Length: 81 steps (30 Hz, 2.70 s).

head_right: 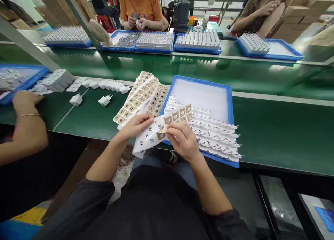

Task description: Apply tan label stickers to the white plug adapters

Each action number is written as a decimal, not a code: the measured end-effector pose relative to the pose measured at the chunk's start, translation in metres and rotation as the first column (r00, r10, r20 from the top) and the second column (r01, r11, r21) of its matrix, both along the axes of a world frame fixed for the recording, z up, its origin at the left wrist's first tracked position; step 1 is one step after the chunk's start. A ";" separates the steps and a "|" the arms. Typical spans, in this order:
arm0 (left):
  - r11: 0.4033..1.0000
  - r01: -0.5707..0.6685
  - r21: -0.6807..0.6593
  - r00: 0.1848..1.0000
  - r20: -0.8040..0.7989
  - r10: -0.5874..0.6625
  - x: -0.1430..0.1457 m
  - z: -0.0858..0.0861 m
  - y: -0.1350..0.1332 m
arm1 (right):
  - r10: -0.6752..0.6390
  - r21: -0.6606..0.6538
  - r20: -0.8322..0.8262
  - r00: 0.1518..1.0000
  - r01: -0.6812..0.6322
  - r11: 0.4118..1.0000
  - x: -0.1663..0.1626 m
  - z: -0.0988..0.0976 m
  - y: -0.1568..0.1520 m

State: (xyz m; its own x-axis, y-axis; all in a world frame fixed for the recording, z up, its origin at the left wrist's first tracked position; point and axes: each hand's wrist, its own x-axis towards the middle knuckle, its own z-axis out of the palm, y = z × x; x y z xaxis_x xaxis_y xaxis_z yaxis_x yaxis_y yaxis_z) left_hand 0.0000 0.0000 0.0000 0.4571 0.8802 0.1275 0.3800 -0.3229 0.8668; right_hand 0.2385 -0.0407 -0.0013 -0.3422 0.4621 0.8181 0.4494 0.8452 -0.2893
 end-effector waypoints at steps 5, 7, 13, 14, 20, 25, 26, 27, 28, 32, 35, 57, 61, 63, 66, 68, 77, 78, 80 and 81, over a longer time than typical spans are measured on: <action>0.974 -0.063 0.220 0.986 -0.137 0.094 -0.030 0.015 0.050 | -0.038 -0.142 -0.208 0.977 0.008 0.990 0.019 -0.007 -0.008; 0.937 -0.082 0.339 0.965 -0.206 0.159 -0.036 0.020 0.067 | -0.068 -0.201 -0.247 0.967 0.017 0.979 0.024 -0.012 -0.011; 0.682 0.077 0.727 0.929 -0.301 0.216 -0.021 0.030 0.106 | -0.131 -0.304 -0.266 0.955 0.046 0.952 0.032 -0.024 -0.019; 0.641 0.089 0.762 0.929 -0.296 0.224 -0.015 0.031 0.113 | -0.135 -0.312 -0.265 0.955 0.048 0.949 0.033 -0.026 -0.020; 0.574 0.137 0.807 0.938 -0.293 0.188 0.018 0.023 0.138 | -0.151 -0.326 -0.286 0.946 0.053 0.944 0.039 -0.028 -0.025; 0.621 0.189 0.760 0.929 -0.344 0.137 0.024 0.006 0.135 | -0.183 -0.320 -0.295 0.938 0.084 0.944 0.047 -0.027 -0.034; 0.632 0.189 0.752 0.926 -0.351 0.140 0.023 0.004 0.133 | -0.198 -0.321 -0.306 0.931 0.095 0.942 0.049 -0.027 -0.037; 0.635 0.179 0.752 0.924 -0.350 0.155 0.021 0.003 0.130 | -0.220 -0.325 -0.325 0.920 0.110 0.939 0.052 -0.027 -0.040; 0.628 0.153 0.763 0.923 -0.337 0.185 0.019 0.002 0.127 | -0.248 -0.334 -0.348 0.904 0.128 0.934 0.056 -0.027 -0.042; 0.546 -0.102 0.832 0.921 -0.128 0.367 0.030 0.001 0.092 | -0.376 -0.411 -0.446 0.812 0.187 0.892 0.072 -0.029 -0.051; 0.612 -0.120 0.781 0.958 -0.070 0.277 0.062 -0.005 0.045 | -0.424 -0.443 -0.539 0.728 0.184 0.878 0.082 -0.028 -0.056; 0.921 -0.063 -0.386 0.725 0.616 0.308 0.093 -0.042 -0.051 | -0.297 -0.548 -0.574 0.763 -0.089 0.832 0.046 -0.027 -0.072; 0.795 0.115 -0.595 0.594 0.683 0.425 0.095 -0.048 -0.068 | -0.171 -0.585 -0.612 0.772 -0.297 0.755 0.019 -0.019 -0.067; 0.779 0.137 -0.611 0.581 0.687 0.437 0.094 -0.051 -0.072 | -0.156 -0.598 -0.608 0.778 -0.321 0.734 0.012 -0.016 -0.065; 0.814 0.148 -0.562 0.631 0.687 0.360 0.088 -0.053 -0.074 | -0.180 -0.608 -0.605 0.776 -0.303 0.734 0.010 -0.015 -0.062; 0.849 0.158 -0.504 0.721 0.646 0.250 0.084 -0.053 -0.075 | -0.203 -0.622 -0.597 0.776 -0.288 0.728 0.011 -0.016 -0.062; 0.974 -0.223 0.046 0.931 0.308 0.199 0.084 -0.050 -0.080 | -0.277 -0.699 -0.535 0.798 -0.235 0.675 0.004 -0.028 -0.065; 0.959 -0.257 0.117 0.944 0.245 0.223 0.084 -0.050 -0.080 | -0.296 -0.711 -0.532 0.793 -0.228 0.666 0.003 -0.030 -0.063; 0.923 -0.304 0.236 0.951 0.126 0.281 0.082 -0.049 -0.079 | -0.332 -0.728 -0.539 0.774 -0.230 0.645 0.001 -0.035 -0.060; 0.912 -0.310 0.269 0.951 0.086 0.298 0.082 -0.048 -0.079 | -0.346 -0.733 -0.547 0.763 -0.236 0.638 0.000 -0.037 -0.058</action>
State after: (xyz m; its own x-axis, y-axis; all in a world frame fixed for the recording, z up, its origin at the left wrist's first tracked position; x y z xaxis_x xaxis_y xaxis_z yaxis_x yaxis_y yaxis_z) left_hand 0.0818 -0.0787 -0.0481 0.1620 0.9028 0.3983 0.4627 -0.4260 0.7775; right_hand 0.2385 -0.0992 -0.0381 0.1226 0.9761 0.1796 -0.0311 0.1847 -0.9823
